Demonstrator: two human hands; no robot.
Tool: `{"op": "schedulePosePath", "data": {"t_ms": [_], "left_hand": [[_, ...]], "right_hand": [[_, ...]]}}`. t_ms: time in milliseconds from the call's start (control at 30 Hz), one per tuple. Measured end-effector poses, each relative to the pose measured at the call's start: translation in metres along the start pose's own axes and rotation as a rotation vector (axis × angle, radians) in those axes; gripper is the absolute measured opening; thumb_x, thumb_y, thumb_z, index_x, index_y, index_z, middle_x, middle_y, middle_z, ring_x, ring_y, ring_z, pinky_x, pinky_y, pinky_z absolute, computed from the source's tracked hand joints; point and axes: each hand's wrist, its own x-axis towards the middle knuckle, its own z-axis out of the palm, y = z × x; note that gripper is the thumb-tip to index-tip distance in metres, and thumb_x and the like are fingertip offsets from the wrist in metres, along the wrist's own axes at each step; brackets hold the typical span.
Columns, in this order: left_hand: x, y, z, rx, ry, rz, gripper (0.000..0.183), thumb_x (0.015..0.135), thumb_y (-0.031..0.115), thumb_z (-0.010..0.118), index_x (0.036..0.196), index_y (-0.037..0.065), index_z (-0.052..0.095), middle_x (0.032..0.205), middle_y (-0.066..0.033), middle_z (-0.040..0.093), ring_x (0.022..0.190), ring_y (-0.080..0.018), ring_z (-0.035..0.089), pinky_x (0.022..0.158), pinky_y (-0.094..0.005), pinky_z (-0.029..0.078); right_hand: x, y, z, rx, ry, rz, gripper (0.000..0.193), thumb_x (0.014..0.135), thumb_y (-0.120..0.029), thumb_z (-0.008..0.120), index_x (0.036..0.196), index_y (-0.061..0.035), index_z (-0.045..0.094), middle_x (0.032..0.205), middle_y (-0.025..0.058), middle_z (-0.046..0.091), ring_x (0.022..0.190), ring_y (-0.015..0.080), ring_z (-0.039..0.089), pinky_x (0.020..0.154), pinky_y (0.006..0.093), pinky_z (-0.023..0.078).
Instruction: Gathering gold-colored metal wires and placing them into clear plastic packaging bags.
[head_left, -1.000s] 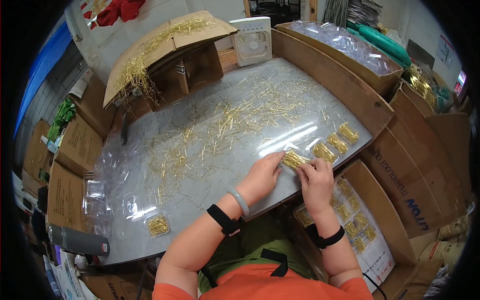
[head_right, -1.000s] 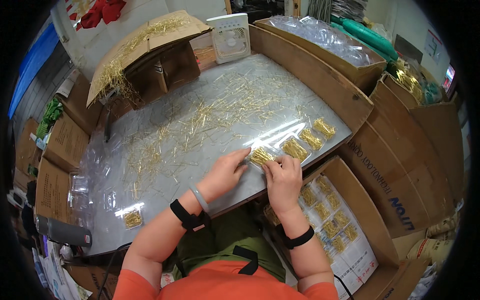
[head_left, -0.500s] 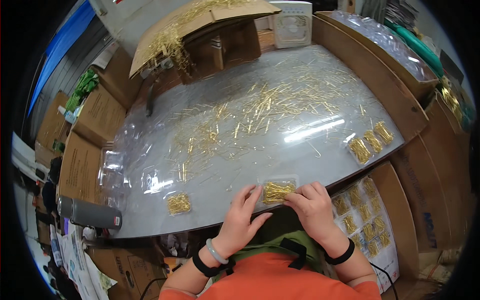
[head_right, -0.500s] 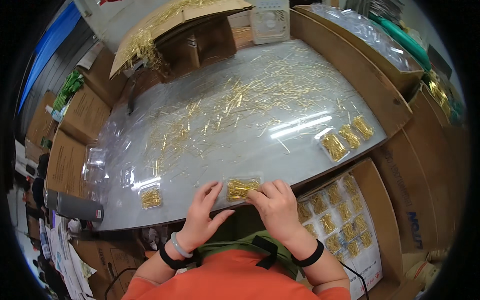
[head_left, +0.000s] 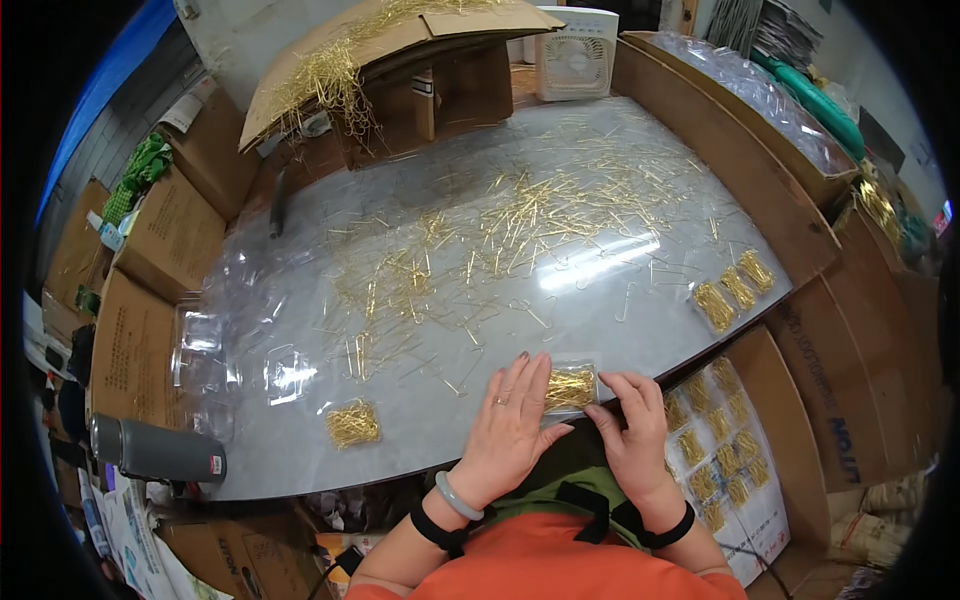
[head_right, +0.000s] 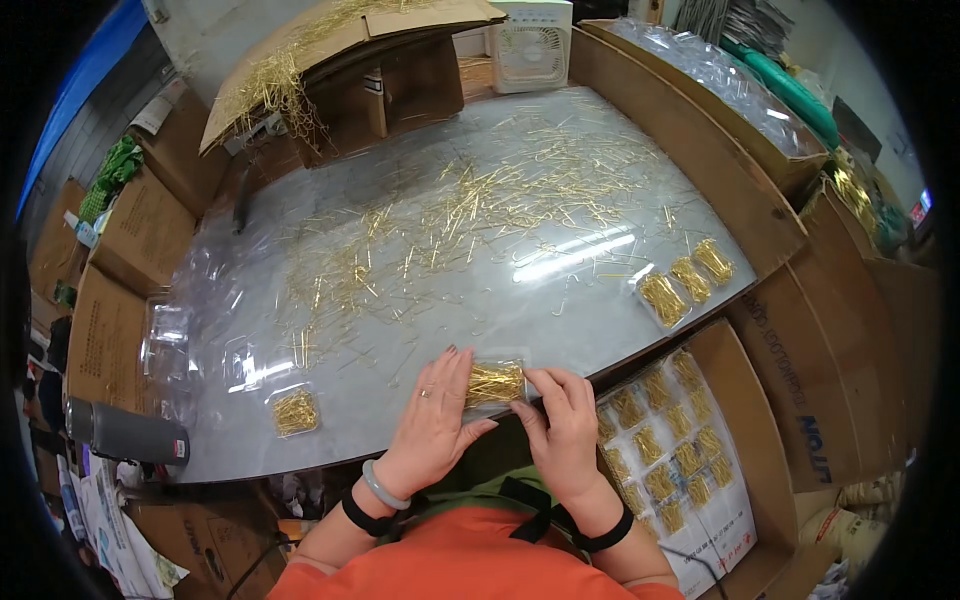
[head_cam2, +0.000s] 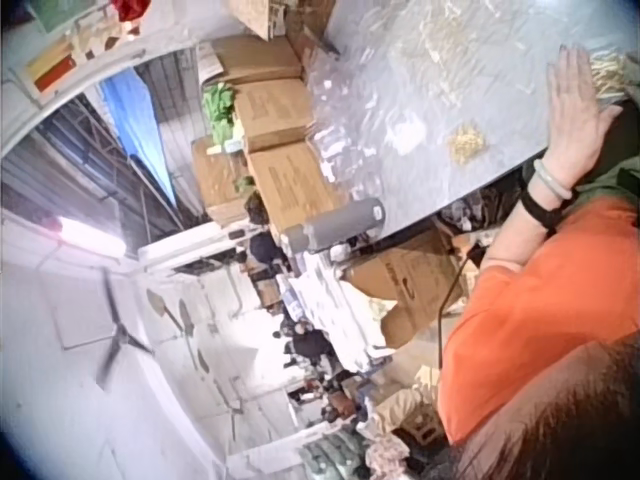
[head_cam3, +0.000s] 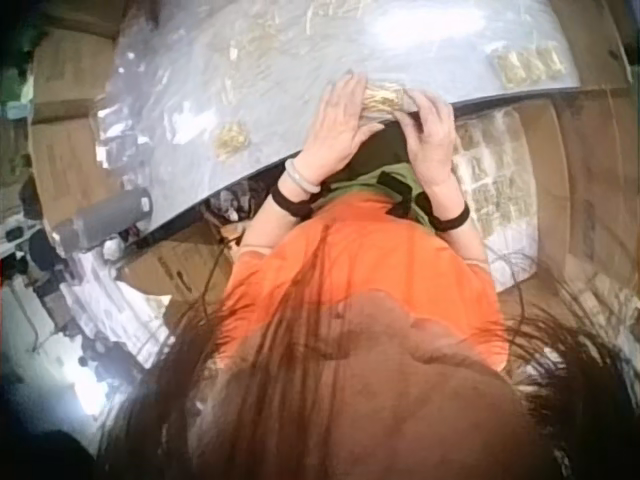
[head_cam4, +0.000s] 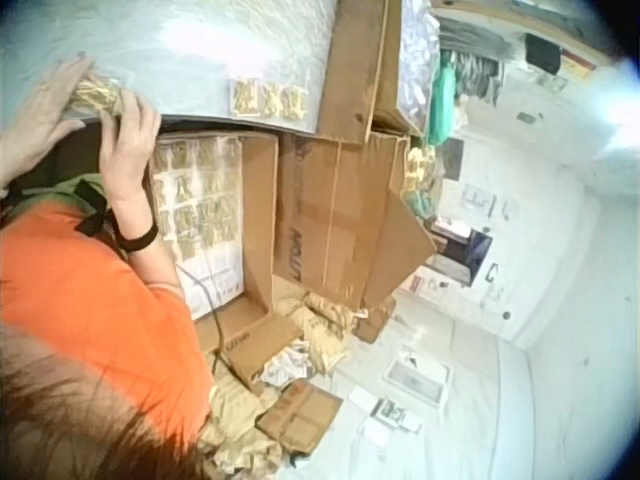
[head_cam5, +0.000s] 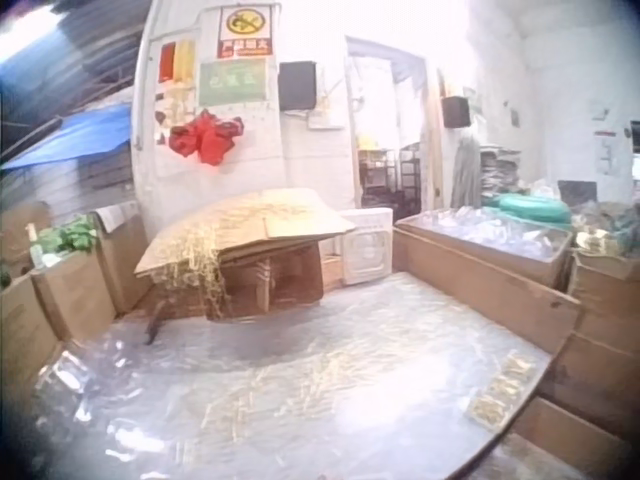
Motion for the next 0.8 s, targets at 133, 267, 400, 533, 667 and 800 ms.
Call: {"op": "schedulePosePath", "data": {"t_ms": [133,267,400,533,667,800], "left_hand": [[0.0,-0.001,0.002,-0.017,0.056,-0.021,0.089,0.086,0.029,0.072,0.151,-0.002,0.021,0.141,-0.0241,0.042,0.131,-0.0417,0.04,0.108,-0.0471,0.036],[-0.001,-0.005,0.002,-0.048,0.096,-0.039,0.09,0.084,0.033,0.073,0.149,-0.005,0.023,0.133,-0.0237,0.047,0.126,-0.0385,0.044,0.105,-0.0439,0.039],[0.0,-0.006,-0.001,-0.107,0.115,-0.056,0.096,0.08,0.031,0.077,0.15,-0.006,0.021,0.131,-0.0232,0.05,0.124,-0.0386,0.045,0.104,-0.0442,0.04],[-0.002,-0.01,0.0,-0.152,0.114,-0.058,0.105,0.076,0.023,0.081,0.153,-0.002,0.015,0.137,-0.0178,0.05,0.123,-0.038,0.044,0.104,-0.0448,0.038],[-0.003,-0.011,0.003,-0.185,0.152,-0.068,0.103,0.076,0.015,0.077,0.153,-0.003,0.012,0.134,-0.0189,0.052,0.122,-0.0377,0.046,0.105,-0.044,0.038],[-0.004,-0.012,0.006,-0.238,0.18,-0.101,0.103,0.075,0.013,0.077,0.153,-0.003,0.011,0.134,-0.018,0.053,0.12,-0.0372,0.046,0.104,-0.0436,0.039]], "right_hand": [[-0.008,0.002,0.002,-0.077,-0.023,-0.009,0.031,0.078,-0.007,0.075,0.108,-0.0068,0.066,0.096,0.0082,0.063,0.092,0.029,0.056,0.079,0.0391,0.045],[-0.008,0.0,0.004,-0.177,0.008,-0.139,0.03,0.077,-0.009,0.075,0.106,-0.0099,0.067,0.093,0.0038,0.064,0.092,0.027,0.056,0.08,0.0387,0.043],[-0.008,-0.002,0.01,-0.253,0.017,-0.233,0.032,0.076,-0.01,0.076,0.106,-0.011,0.067,0.096,0.0032,0.064,0.096,0.0275,0.056,0.085,0.0406,0.041],[-0.001,-0.015,0.009,-0.184,-0.051,-0.159,0.043,0.071,-0.018,0.078,0.111,-0.0097,0.064,0.112,0.0084,0.061,0.108,0.0317,0.052,0.093,0.0445,0.039],[0.006,-0.025,0.023,-0.154,-0.073,-0.109,0.053,0.067,-0.025,0.078,0.115,-0.0085,0.061,0.124,0.0121,0.055,0.119,0.0356,0.047,0.102,0.05,0.034],[0.011,-0.024,0.031,-0.202,-0.103,-0.13,0.054,0.068,-0.028,0.078,0.115,-0.0084,0.06,0.125,0.0127,0.054,0.123,0.0361,0.045,0.107,0.0555,0.029]]}}
